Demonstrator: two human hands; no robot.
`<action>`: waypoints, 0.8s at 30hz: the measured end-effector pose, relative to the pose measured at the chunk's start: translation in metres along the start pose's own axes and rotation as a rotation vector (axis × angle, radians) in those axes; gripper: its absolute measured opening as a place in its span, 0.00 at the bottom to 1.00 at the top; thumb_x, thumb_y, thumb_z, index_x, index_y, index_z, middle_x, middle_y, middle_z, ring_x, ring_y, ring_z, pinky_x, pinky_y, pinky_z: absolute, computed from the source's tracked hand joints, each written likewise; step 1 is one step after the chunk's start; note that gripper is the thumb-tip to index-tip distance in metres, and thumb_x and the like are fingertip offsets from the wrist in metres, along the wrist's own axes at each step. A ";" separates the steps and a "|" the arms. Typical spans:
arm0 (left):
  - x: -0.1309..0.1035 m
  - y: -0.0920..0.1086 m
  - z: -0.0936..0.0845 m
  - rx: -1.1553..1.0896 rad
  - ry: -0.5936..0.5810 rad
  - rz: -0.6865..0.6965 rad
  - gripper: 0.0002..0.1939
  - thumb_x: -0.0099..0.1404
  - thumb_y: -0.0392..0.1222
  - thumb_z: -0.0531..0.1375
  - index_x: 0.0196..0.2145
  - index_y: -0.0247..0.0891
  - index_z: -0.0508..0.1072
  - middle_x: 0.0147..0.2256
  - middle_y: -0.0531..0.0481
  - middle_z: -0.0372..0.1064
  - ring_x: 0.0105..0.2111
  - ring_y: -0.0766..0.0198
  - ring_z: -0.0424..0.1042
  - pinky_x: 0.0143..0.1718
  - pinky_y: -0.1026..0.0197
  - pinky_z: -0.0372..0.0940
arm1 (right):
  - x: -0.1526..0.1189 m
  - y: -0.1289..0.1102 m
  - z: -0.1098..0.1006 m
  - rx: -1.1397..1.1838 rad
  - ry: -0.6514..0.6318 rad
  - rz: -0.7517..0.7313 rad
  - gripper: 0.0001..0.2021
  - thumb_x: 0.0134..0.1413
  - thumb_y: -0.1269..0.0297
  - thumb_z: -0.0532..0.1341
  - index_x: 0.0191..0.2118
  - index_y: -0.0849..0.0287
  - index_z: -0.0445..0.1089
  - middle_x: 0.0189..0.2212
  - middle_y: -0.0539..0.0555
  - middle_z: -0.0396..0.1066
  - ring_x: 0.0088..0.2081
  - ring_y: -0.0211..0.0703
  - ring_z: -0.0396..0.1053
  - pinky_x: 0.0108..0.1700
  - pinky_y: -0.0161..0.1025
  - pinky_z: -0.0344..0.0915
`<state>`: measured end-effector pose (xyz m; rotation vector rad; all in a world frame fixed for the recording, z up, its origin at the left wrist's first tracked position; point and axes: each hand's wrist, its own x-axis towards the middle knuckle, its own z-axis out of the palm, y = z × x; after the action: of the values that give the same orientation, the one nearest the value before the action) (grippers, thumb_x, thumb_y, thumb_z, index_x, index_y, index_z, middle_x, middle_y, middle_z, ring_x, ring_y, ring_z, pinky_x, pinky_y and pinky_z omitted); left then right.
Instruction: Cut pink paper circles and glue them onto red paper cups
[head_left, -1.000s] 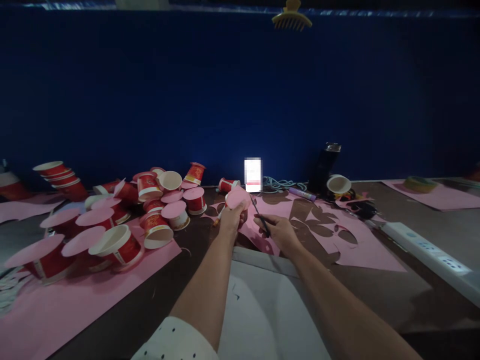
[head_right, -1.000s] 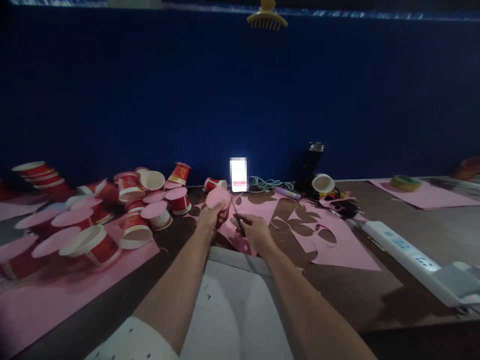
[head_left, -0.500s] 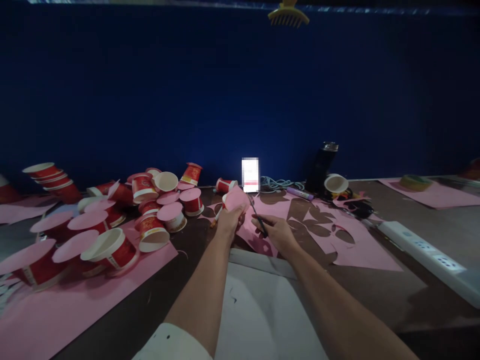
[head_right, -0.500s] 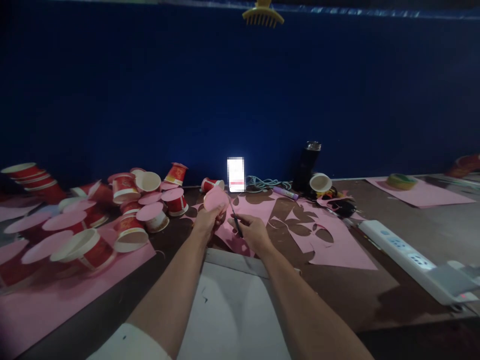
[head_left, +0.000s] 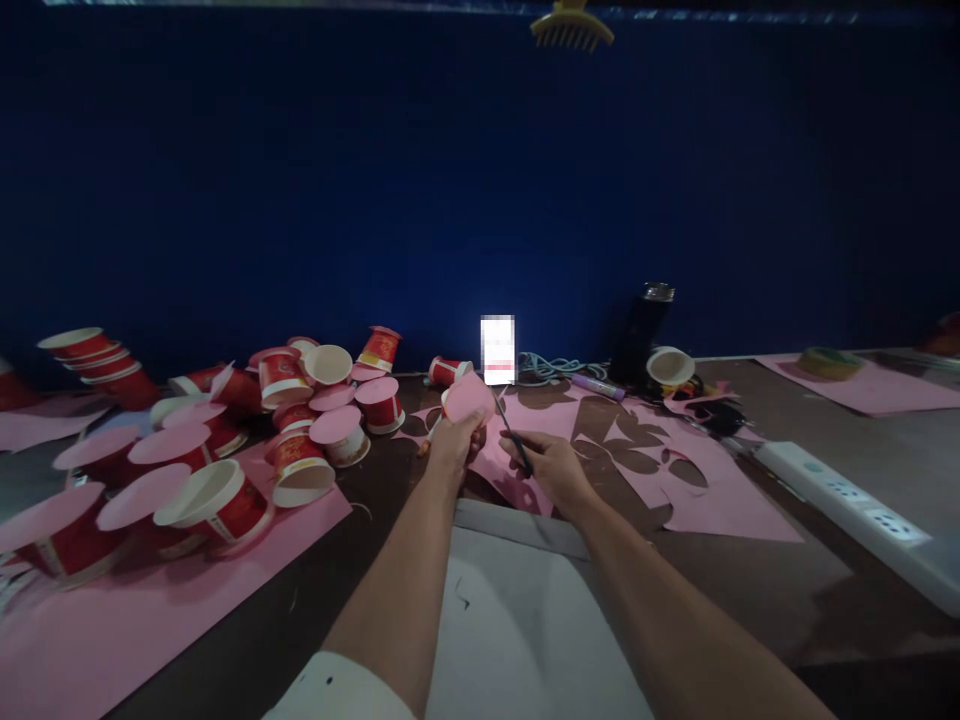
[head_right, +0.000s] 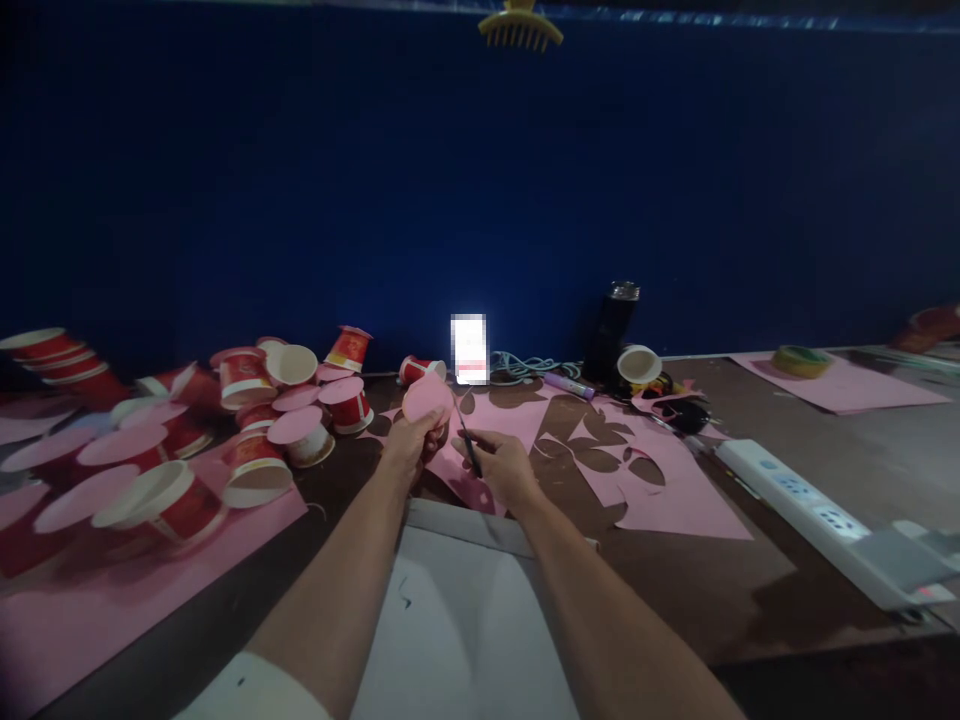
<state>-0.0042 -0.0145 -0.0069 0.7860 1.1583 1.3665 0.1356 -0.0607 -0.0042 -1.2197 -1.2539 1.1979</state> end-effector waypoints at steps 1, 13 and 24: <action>0.000 0.000 0.000 -0.004 0.001 -0.003 0.16 0.45 0.47 0.66 0.21 0.33 0.66 0.14 0.58 0.57 0.12 0.78 0.52 0.13 0.72 0.46 | 0.000 0.001 0.000 0.002 -0.004 -0.002 0.26 0.40 0.52 0.68 0.44 0.64 0.75 0.18 0.48 0.68 0.20 0.32 0.62 0.23 0.31 0.60; 0.000 0.000 -0.001 0.001 0.015 0.023 0.16 0.45 0.49 0.65 0.22 0.34 0.65 0.15 0.59 0.56 0.11 0.77 0.53 0.12 0.71 0.44 | 0.001 0.003 0.000 0.001 -0.014 -0.017 0.25 0.41 0.52 0.68 0.44 0.64 0.75 0.18 0.49 0.68 0.20 0.32 0.62 0.24 0.31 0.60; 0.002 -0.001 -0.002 -0.072 -0.005 0.042 0.16 0.44 0.46 0.67 0.23 0.34 0.66 0.15 0.59 0.57 0.12 0.78 0.53 0.13 0.72 0.46 | 0.001 0.005 0.000 -0.010 0.009 -0.037 0.25 0.41 0.51 0.67 0.43 0.63 0.76 0.18 0.49 0.67 0.19 0.32 0.61 0.22 0.31 0.59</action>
<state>-0.0065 -0.0128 -0.0088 0.7653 1.0885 1.4319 0.1355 -0.0597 -0.0094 -1.2032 -1.2722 1.1590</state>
